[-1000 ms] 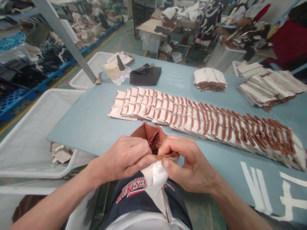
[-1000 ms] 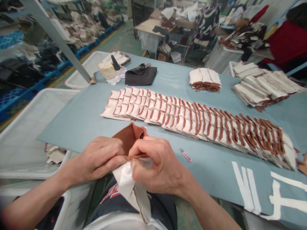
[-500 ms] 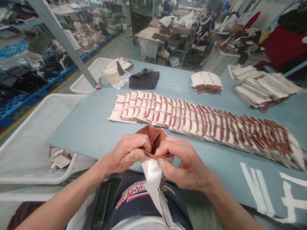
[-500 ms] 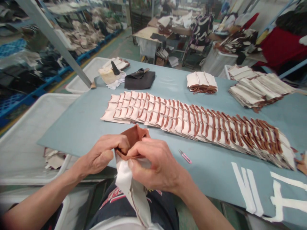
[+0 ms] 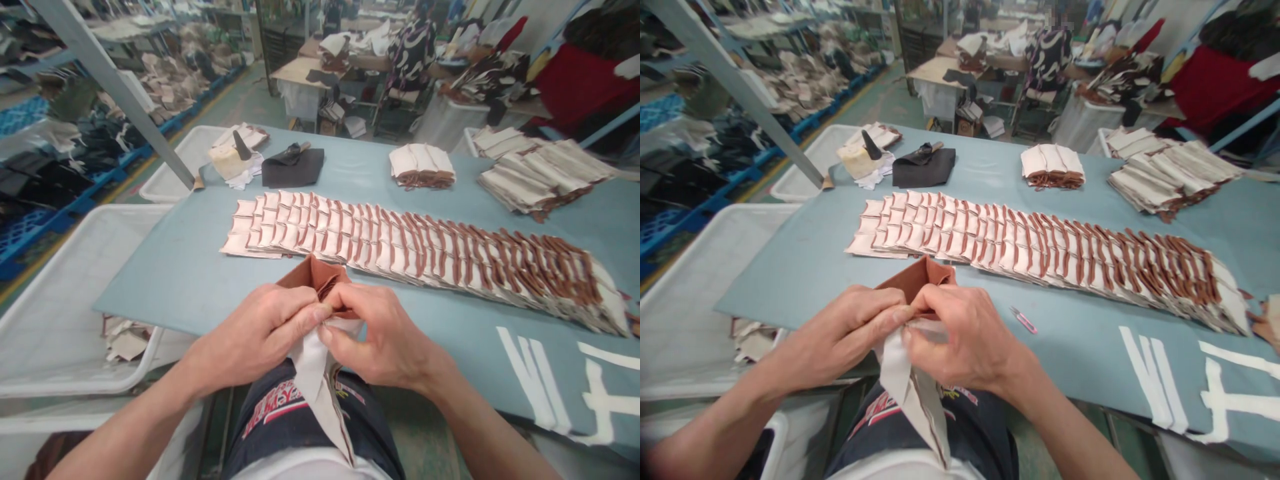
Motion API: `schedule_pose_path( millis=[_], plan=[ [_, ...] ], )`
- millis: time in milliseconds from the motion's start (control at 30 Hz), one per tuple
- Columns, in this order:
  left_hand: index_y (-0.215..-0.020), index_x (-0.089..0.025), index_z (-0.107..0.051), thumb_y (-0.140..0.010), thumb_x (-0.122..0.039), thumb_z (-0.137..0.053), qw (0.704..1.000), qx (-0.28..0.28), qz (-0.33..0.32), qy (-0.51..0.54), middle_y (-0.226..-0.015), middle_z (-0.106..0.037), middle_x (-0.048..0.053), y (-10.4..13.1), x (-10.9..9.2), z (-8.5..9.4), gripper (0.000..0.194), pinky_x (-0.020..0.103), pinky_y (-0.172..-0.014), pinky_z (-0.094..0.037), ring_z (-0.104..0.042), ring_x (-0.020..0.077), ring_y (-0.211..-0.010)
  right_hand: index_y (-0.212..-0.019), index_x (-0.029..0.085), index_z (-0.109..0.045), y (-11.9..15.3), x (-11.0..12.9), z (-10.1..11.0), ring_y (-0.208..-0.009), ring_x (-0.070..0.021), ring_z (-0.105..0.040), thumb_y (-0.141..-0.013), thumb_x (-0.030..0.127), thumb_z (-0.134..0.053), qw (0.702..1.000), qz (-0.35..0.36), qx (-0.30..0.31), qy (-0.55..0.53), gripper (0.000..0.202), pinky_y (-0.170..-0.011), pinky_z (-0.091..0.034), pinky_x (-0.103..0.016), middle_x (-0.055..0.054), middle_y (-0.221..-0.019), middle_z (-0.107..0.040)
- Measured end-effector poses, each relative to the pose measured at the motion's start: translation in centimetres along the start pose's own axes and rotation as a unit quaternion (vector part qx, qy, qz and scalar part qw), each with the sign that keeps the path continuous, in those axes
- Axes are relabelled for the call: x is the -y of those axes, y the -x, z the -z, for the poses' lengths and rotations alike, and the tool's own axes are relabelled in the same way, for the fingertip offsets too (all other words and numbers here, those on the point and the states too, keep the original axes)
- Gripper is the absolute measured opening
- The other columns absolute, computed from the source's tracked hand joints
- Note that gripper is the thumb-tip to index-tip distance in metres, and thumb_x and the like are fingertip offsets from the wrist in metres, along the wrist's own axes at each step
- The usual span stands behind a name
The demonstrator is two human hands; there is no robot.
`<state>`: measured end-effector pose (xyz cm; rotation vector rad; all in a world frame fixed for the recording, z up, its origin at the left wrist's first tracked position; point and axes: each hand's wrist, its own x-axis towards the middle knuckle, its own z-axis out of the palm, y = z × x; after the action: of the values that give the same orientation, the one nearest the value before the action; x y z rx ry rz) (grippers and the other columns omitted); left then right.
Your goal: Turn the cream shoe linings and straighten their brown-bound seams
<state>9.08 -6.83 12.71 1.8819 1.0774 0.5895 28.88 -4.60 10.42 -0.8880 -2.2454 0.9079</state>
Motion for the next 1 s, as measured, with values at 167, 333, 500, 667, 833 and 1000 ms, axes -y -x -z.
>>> schedule_pose_path(
  millis=[167,333,500,667,833,1000],
  plan=[
    [-0.067,-0.020,-0.037,-0.102,-0.057,-0.043,0.971,0.009,0.067,0.231,-0.063,-0.030,-0.006,0.0,2.5,-1.1,0.051,0.022,-0.048,-0.025,-0.023,0.0093,-0.055,-0.094,0.019,-0.057,0.4,-0.6,0.1,-0.070,-0.0135,-0.060,-0.082,0.015,-0.059,0.996,-0.035,-0.008,-0.086,0.013,-0.069,-0.047,-0.026,0.001,-0.081,-0.064],
    [-0.075,-0.015,-0.053,-0.093,-0.053,-0.057,0.956,0.003,0.122,0.266,-0.066,-0.044,-0.004,0.7,2.7,-1.1,0.042,0.020,-0.053,-0.031,-0.036,0.0094,-0.058,-0.095,0.019,-0.059,0.8,-1.6,-0.1,-0.072,-0.0113,-0.064,-0.086,0.010,-0.061,0.993,0.001,-0.037,-0.114,0.013,-0.070,-0.051,-0.022,0.001,-0.084,-0.067],
    [-0.081,-0.011,-0.064,-0.085,-0.039,-0.061,0.960,-0.032,0.155,0.231,-0.068,-0.054,-0.001,0.7,1.6,-1.2,0.029,0.018,-0.053,-0.034,-0.045,0.0096,-0.059,-0.092,0.018,-0.064,0.9,-1.7,-0.2,-0.074,-0.0123,-0.066,-0.091,0.010,-0.061,0.996,0.041,-0.045,-0.070,0.008,-0.071,-0.051,-0.023,0.000,-0.084,-0.070],
    [-0.072,-0.012,-0.062,-0.084,-0.034,-0.056,0.970,-0.067,0.142,0.185,-0.061,-0.050,-0.004,0.7,1.4,-1.7,0.025,0.018,-0.049,-0.031,-0.040,0.0081,-0.055,-0.089,0.017,-0.067,0.7,-1.0,0.1,-0.073,-0.0148,-0.067,-0.097,0.012,-0.061,0.994,0.092,-0.048,0.045,0.011,-0.069,-0.048,-0.026,-0.002,-0.081,-0.074],
    [-0.070,-0.012,-0.063,-0.084,-0.027,-0.054,0.978,-0.090,0.124,0.140,-0.061,-0.050,-0.004,0.8,1.2,-2.0,0.022,0.017,-0.048,-0.031,-0.040,0.0076,-0.054,-0.089,0.016,-0.070,0.6,-0.3,0.5,-0.071,-0.0154,-0.069,-0.101,0.017,-0.059,0.988,0.100,-0.046,0.110,0.016,-0.069,-0.047,-0.027,-0.002,-0.080,-0.076],
    [-0.069,-0.012,-0.063,-0.085,-0.025,-0.052,0.985,-0.096,0.102,0.098,-0.060,-0.052,-0.004,1.2,0.8,-2.0,0.024,0.018,-0.050,-0.033,-0.043,0.0081,-0.055,-0.085,0.017,-0.070,0.5,0.3,0.7,-0.070,-0.0160,-0.070,-0.102,0.018,-0.057,0.981,0.105,-0.025,0.163,0.021,-0.068,-0.046,-0.028,-0.001,-0.078,-0.076]
  ],
)
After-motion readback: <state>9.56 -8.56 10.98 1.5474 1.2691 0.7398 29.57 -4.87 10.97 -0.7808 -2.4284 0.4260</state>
